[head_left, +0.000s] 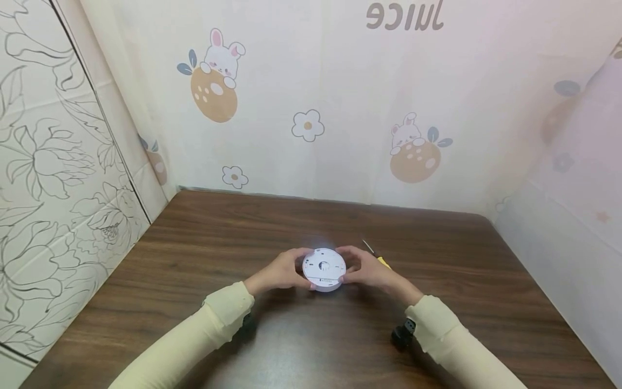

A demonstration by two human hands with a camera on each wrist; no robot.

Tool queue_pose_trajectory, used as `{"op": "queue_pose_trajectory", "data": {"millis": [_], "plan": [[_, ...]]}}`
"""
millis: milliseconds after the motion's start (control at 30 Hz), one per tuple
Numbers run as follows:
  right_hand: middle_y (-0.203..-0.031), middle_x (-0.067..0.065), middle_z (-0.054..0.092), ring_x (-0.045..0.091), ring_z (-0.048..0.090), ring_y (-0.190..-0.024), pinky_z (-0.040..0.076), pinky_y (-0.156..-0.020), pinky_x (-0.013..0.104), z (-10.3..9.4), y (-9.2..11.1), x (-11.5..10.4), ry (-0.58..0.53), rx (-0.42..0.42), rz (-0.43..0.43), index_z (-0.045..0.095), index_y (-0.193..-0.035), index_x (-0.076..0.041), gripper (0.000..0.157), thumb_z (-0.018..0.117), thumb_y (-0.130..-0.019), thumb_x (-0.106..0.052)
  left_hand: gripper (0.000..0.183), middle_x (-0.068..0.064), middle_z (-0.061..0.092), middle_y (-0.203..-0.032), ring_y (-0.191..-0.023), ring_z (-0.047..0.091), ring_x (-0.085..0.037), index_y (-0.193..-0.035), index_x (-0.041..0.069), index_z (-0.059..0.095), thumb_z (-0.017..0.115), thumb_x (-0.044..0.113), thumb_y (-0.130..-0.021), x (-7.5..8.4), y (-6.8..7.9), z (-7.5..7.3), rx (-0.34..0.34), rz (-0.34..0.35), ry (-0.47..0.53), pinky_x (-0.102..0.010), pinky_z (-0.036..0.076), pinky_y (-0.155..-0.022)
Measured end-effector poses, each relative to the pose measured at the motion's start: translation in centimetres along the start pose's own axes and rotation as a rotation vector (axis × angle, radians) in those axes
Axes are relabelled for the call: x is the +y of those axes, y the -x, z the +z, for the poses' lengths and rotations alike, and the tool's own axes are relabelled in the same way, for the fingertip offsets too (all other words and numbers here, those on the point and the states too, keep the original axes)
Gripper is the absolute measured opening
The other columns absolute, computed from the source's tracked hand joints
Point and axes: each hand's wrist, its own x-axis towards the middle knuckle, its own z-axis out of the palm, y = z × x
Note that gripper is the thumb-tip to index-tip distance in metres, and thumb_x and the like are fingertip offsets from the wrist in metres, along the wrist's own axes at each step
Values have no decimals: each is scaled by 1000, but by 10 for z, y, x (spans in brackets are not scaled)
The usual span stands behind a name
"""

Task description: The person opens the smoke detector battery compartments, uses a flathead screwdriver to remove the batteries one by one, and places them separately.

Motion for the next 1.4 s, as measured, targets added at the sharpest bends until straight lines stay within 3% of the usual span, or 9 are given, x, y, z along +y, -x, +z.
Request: {"op": "queue_pose_trajectory", "data": {"millis": [400, 800, 1200, 1400], "plan": [[-117, 16, 58, 20, 60, -85, 55, -77, 31, 4, -2, -3, 197, 53, -32, 54, -125, -3, 54, 78, -79, -16, 75, -16, 55, -127, -112, 52, -26, -129, -4, 50, 88, 18, -68, -1, -6, 1, 35, 16, -47, -44, 42, -102], [-112, 13, 61, 14, 59, -76, 54, -66, 25, 4, -3, -5, 297, 52, -88, 57, -125, -2, 53, 78, -77, -15, 73, -15, 59, -121, -104, 54, -23, -125, -4, 54, 89, 18, -65, -4, -12, 2, 49, 22, -111, -39, 45, -99], [-116, 15, 60, 14, 60, -74, 55, -65, 25, 3, -3, -2, 290, 19, -119, 57, -125, -1, 54, 78, -78, -15, 72, -13, 60, -120, -101, 54, -21, -124, -3, 55, 89, 19, -65, -6, -8, 2, 47, 28, -131, -37, 46, -97], [-118, 16, 59, 14, 60, -73, 55, -64, 25, 3, -5, 1, 273, 20, -150, 55, -128, 1, 55, 76, -78, -11, 63, -10, 62, -111, -93, 53, -20, -116, -1, 58, 89, 19, -65, -6, -9, 2, 68, 42, -130, -33, 48, -86]]}}
